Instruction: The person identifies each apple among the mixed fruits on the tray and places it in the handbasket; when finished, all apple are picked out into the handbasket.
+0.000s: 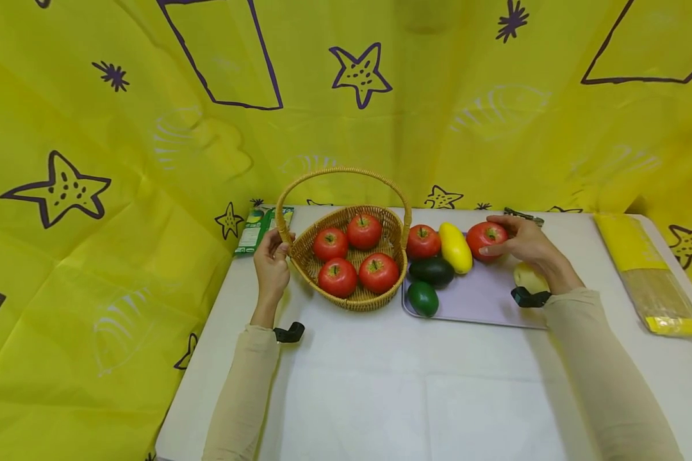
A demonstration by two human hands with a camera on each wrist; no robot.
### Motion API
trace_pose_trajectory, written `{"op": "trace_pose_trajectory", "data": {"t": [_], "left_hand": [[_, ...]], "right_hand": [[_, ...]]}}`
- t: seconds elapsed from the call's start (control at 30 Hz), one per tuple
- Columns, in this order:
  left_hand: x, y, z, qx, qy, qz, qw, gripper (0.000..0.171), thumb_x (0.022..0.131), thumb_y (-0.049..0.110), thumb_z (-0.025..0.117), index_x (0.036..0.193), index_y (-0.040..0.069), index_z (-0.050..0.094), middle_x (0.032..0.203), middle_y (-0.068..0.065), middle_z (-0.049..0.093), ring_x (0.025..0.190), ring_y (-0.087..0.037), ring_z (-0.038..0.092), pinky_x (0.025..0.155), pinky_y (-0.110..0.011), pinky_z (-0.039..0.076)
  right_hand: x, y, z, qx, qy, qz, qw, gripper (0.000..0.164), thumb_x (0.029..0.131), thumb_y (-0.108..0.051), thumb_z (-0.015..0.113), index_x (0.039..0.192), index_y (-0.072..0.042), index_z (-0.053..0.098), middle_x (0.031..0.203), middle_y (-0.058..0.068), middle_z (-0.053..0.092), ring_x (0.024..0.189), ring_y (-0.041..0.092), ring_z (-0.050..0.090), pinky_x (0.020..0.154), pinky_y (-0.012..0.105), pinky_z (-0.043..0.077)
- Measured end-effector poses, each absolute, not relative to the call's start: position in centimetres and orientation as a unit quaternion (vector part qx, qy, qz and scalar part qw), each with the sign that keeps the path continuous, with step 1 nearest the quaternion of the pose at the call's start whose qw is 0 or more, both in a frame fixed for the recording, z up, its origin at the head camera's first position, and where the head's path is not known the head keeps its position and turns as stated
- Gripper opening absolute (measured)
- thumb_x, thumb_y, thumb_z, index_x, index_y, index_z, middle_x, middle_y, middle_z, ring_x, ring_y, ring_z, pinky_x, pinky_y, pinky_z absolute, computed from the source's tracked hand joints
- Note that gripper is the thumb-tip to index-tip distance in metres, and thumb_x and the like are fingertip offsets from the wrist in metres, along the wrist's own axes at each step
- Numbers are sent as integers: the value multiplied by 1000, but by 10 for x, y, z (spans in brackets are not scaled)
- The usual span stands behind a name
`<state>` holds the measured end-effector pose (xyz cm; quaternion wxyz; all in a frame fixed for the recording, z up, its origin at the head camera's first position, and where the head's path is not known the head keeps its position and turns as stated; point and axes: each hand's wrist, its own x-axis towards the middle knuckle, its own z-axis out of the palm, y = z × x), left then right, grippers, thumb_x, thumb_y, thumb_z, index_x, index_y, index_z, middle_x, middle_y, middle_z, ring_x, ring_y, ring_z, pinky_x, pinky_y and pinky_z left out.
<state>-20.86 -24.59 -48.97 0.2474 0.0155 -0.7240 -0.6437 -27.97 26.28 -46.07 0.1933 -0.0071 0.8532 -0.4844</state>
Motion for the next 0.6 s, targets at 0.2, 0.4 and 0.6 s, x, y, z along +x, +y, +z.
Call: {"op": "trace_pose_trajectory", "data": {"t": [0.2, 0.4, 0.6], "left_hand": [[-209, -246, -490, 18, -728, -639, 248, 29, 104, -9, 55, 131, -7, 65, 119, -31, 72, 101, -10, 66, 84, -18, 53], [-208, -245, -489, 16, -729, -637, 251, 28, 104, -8, 56, 130, -7, 66, 118, -32, 72, 101, -14, 66, 83, -18, 52], [-209, -245, -490, 15, -725, -640, 253, 27, 104, -9, 55, 129, -8, 66, 118, -34, 71, 103, -18, 67, 85, -17, 51]], "right_hand": [[-281, 261, -459, 6, 860, -471, 197, 97, 89, -15, 86, 167, -6, 29, 168, 33, 26, 148, 53, 29, 126, 66, 22], [-281, 260, -458, 16, 857, -471, 210, 100, 88, -18, 87, 168, -9, 27, 170, 32, 24, 149, 53, 27, 126, 67, 22], [-280, 261, -460, 18, 862, -467, 195, 100, 87, -23, 89, 167, -9, 31, 167, 33, 29, 147, 53, 30, 125, 67, 25]]}}
